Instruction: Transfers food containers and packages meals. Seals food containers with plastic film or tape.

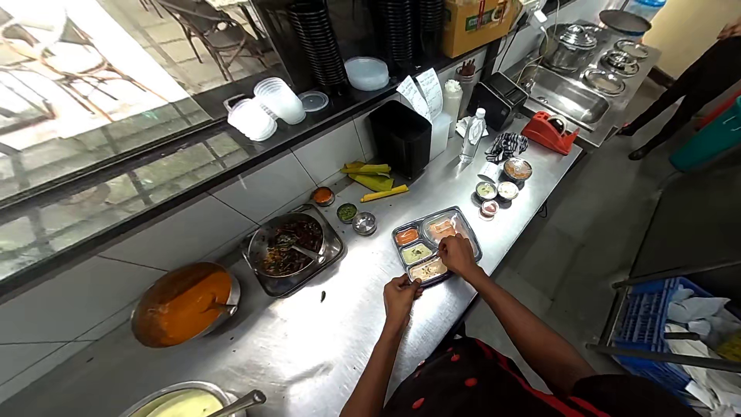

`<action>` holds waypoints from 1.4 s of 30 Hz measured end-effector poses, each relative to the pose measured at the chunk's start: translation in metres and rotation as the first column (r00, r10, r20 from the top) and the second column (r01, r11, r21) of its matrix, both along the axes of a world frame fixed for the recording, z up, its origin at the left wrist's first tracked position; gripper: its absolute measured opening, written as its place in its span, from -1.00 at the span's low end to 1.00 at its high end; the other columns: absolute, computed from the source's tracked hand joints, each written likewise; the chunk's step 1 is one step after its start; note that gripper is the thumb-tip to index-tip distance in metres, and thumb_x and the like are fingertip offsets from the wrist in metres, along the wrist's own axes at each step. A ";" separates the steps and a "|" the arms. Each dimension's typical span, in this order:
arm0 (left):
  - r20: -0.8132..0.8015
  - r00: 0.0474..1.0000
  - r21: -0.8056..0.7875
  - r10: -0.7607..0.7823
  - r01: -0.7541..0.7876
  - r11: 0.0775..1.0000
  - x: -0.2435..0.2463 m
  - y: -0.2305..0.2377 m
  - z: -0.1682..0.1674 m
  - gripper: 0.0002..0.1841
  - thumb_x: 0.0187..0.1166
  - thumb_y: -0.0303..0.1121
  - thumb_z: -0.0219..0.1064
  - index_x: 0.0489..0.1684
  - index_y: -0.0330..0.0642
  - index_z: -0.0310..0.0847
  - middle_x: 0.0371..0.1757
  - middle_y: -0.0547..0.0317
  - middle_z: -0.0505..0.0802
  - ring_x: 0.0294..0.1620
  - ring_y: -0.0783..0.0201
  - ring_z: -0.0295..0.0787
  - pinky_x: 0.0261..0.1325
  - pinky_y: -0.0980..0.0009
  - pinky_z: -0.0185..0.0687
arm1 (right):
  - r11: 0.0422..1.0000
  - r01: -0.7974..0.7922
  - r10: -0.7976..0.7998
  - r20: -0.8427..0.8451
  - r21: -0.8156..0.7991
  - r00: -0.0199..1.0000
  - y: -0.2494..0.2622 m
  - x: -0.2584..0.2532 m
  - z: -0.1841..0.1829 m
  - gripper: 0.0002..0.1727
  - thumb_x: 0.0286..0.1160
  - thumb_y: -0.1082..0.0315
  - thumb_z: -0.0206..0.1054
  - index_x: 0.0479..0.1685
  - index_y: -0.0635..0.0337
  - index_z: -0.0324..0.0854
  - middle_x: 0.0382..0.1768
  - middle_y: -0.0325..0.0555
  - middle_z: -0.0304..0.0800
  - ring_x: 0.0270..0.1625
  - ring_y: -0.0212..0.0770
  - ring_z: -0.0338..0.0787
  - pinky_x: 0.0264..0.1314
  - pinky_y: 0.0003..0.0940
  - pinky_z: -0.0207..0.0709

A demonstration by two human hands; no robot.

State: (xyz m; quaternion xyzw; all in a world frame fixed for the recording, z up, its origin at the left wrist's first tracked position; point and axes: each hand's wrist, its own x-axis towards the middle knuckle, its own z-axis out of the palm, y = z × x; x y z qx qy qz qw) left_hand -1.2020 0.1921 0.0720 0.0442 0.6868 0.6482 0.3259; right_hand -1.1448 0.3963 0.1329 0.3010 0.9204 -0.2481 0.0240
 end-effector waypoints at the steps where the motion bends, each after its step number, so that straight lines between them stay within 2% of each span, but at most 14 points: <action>1: 0.001 1.000 -0.002 0.001 -0.001 1.000 -0.001 -0.001 -0.002 -0.73 0.40 -0.52 0.59 0.01 -0.39 0.78 -0.29 -0.17 0.91 -0.44 0.03 0.91 -0.28 0.14 0.92 | 1.000 -0.003 0.003 0.005 -0.024 1.000 0.001 -0.005 0.002 -0.80 0.43 0.18 0.45 -0.21 0.10 0.84 -0.15 0.01 0.84 0.15 0.15 0.71 0.21 0.21 0.47; 4: 0.007 1.000 -0.004 -0.024 0.024 1.000 -0.002 -0.001 -0.006 -0.75 0.39 -0.52 0.60 -0.03 -0.43 0.80 -0.35 -0.17 0.91 -0.44 0.03 0.92 -0.28 0.15 0.94 | 0.999 0.038 -0.038 0.016 -0.038 0.999 -0.004 -0.025 0.010 -0.71 0.47 0.11 0.41 -0.19 0.16 0.84 -0.12 0.12 0.87 0.11 0.21 0.79 0.24 0.33 0.51; 8: -0.009 0.999 0.006 -0.034 0.034 0.999 0.009 0.001 -0.009 -0.77 0.39 -0.52 0.59 -0.09 -0.48 0.79 -0.39 -0.17 0.90 -0.46 0.03 0.92 -0.30 0.16 0.94 | 0.997 0.059 -0.063 0.087 0.045 0.994 -0.031 -0.058 0.030 -0.72 0.28 0.31 0.50 -0.13 0.33 0.78 0.02 0.26 0.81 0.27 0.30 0.70 0.32 0.35 0.47; 12: -0.005 0.998 0.032 -0.065 0.065 0.997 0.021 -0.008 -0.010 -0.82 0.47 -0.44 0.56 -0.25 -0.45 0.81 -0.39 -0.16 0.90 -0.41 0.03 0.91 -0.21 0.12 0.93 | 0.987 -0.057 0.073 -0.108 0.150 0.991 -0.049 -0.064 -0.004 -0.78 0.23 0.38 0.52 -0.13 0.19 0.79 -0.03 0.08 0.82 0.19 0.16 0.73 0.21 0.21 0.57; 15: 0.076 0.997 0.040 0.029 -0.032 0.999 0.020 -0.023 -0.006 -0.75 0.63 -0.38 0.43 -0.07 -0.49 0.77 -0.27 -0.20 0.91 -0.33 -0.02 0.94 -0.14 0.11 0.94 | 0.963 -0.156 0.215 -0.275 0.219 0.937 -0.063 -0.036 -0.019 -0.78 0.23 0.46 0.57 -0.15 -0.02 0.80 -0.09 -0.15 0.77 0.11 0.02 0.70 0.12 0.13 0.56; 19: 0.085 0.981 -0.047 0.172 -0.168 0.985 0.005 -0.053 0.000 -0.70 0.70 -0.34 0.35 -0.02 -0.53 0.68 -0.23 -0.23 0.90 -0.32 -0.02 0.94 -0.16 0.11 0.94 | 0.916 -0.253 0.370 -0.416 0.311 0.831 -0.043 0.013 -0.055 -0.51 0.34 0.52 0.39 0.11 -0.35 0.86 0.26 -0.42 0.78 0.37 -0.17 0.64 0.38 0.11 0.44; 23: -0.255 0.962 -0.190 0.101 -0.153 0.970 -0.004 -0.059 -0.003 -0.53 0.57 -0.23 0.48 0.37 -0.29 0.63 0.06 -0.09 0.84 -0.33 0.12 0.90 -0.21 0.12 0.94 | 0.952 -0.071 0.200 -0.428 0.298 0.881 -0.020 0.054 -0.058 -0.59 0.65 0.23 0.26 0.44 -0.28 0.68 0.58 -0.43 0.58 0.64 -0.19 0.47 0.55 0.18 0.34; 26: -0.555 0.820 -0.395 -0.139 -0.113 0.912 -0.024 -0.040 0.002 -0.38 0.56 -0.11 0.44 0.58 -0.21 0.53 0.40 -0.15 0.74 0.19 -0.01 0.79 0.29 -0.08 0.69 | 0.963 -0.015 0.106 -0.326 0.271 0.939 -0.026 0.065 -0.057 -0.47 0.74 -0.08 0.15 0.62 -0.20 0.54 0.72 -0.36 0.44 0.79 -0.10 0.31 0.71 0.31 0.16; 28: -0.650 0.640 -0.587 -0.411 -0.079 0.806 -0.039 -0.016 0.012 -0.29 0.63 0.08 0.26 0.73 -0.12 0.38 0.68 -0.21 0.50 0.63 -0.30 0.42 0.55 -0.40 0.27 | 0.973 -0.081 0.135 -0.247 0.216 0.960 -0.042 0.074 -0.053 -0.42 0.72 -0.17 0.13 0.64 -0.20 0.51 0.77 -0.26 0.34 0.86 0.02 0.17 0.78 0.32 0.09; 30: -0.627 0.533 -0.697 -0.568 -0.058 0.715 -0.047 0.016 0.015 -0.20 0.67 0.27 0.08 0.85 0.02 0.20 0.86 -0.19 0.22 0.80 -0.37 0.12 0.64 -0.49 0.03 | 0.987 -0.141 0.157 -0.261 0.076 0.952 -0.056 0.091 -0.055 -0.46 0.75 -0.19 0.08 0.61 -0.30 0.55 0.81 -0.35 0.28 0.90 -0.02 0.06 0.84 0.19 0.05; 32: -0.600 0.486 -0.756 -0.636 -0.084 0.649 -0.047 0.042 0.006 -0.07 0.57 0.46 -0.01 0.89 0.10 0.10 0.91 -0.23 0.02 0.81 -0.44 0.04 0.58 -0.54 0.06 | 0.987 -0.153 0.129 -0.351 -0.043 0.927 -0.064 0.111 -0.067 -0.53 0.79 -0.17 0.05 0.45 -0.34 0.68 0.77 -0.49 0.35 0.84 -0.28 0.22 0.83 0.01 0.18; 36: -0.653 0.350 -0.752 -0.672 -0.191 0.631 -0.046 0.061 -0.015 0.02 0.48 0.59 -0.26 0.91 0.15 0.04 0.90 -0.23 0.03 0.81 -0.45 0.01 0.57 -0.54 0.06 | 0.979 0.078 -0.160 -0.482 -0.186 0.861 -0.029 0.156 -0.076 -0.67 0.69 -0.06 0.27 -0.15 -0.14 0.89 0.38 -0.52 0.76 0.41 -0.46 0.67 0.53 -0.21 0.51; 39: -0.661 0.300 -0.748 -0.688 -0.189 0.636 -0.038 0.065 -0.015 0.04 0.48 0.60 -0.30 0.91 0.11 0.06 0.89 -0.24 0.07 0.86 -0.42 -0.09 0.67 -0.53 -0.13 | 0.889 0.325 -0.451 -0.492 -0.324 0.744 0.049 0.190 -0.066 -0.76 0.56 0.10 0.42 -0.16 0.07 0.85 -0.08 -0.28 0.90 -0.01 -0.36 0.86 0.16 -0.27 0.77; 42: -0.675 0.242 -0.737 -0.697 -0.185 0.650 -0.031 0.073 -0.015 0.03 0.49 0.59 -0.28 0.90 0.09 0.08 0.88 -0.23 0.12 0.87 -0.36 -0.09 0.72 -0.49 -0.19 | 0.778 0.453 -0.627 -0.483 -0.436 0.612 0.154 0.204 -0.051 -0.76 0.51 0.23 0.50 -0.04 0.19 0.70 -0.16 -0.08 0.86 -0.17 -0.15 0.84 -0.07 -0.10 0.78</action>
